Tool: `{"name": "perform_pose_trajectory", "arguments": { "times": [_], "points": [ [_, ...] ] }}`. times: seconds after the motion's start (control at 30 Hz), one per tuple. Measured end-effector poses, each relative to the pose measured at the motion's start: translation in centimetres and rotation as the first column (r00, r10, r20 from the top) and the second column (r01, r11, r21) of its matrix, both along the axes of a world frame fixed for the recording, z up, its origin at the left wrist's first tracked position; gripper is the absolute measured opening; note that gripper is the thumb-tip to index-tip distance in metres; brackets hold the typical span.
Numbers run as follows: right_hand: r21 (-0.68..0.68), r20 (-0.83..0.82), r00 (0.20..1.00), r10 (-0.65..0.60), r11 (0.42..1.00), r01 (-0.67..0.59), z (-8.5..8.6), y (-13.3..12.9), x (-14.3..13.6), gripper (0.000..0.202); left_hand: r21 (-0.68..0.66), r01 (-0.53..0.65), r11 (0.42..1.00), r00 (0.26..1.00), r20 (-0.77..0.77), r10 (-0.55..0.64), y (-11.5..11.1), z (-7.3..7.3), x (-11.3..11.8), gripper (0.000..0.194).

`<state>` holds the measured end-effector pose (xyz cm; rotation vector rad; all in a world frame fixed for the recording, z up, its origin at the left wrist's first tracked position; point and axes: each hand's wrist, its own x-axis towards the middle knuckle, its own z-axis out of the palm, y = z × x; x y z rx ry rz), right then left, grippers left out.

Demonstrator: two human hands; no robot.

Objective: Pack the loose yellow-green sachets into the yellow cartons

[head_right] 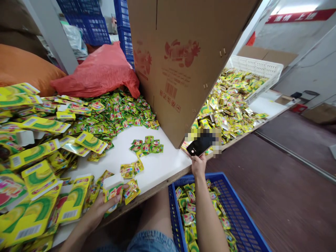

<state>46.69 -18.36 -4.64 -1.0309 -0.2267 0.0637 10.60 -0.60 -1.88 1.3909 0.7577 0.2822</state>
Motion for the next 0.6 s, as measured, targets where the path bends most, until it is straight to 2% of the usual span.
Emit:
{"name": "perform_pose_trajectory", "arguments": {
  "times": [0.2, 0.6],
  "points": [
    [0.004, -0.006, 1.0, 0.02, 1.0, -0.02, -0.05, -0.2, 0.09, 0.032, 0.001, 0.003, 1.0, 1.0, -0.013, -0.003, 0.06, -0.35, -0.08, 0.056],
    [0.015, -0.019, 1.0, -0.001, 1.0, 0.001, -0.2, -0.07, 0.32, 0.025, -0.03, -0.003, 1.0, 0.999, -0.034, 0.002, -0.18, 0.4, 0.08, 0.057]
  ]
}}
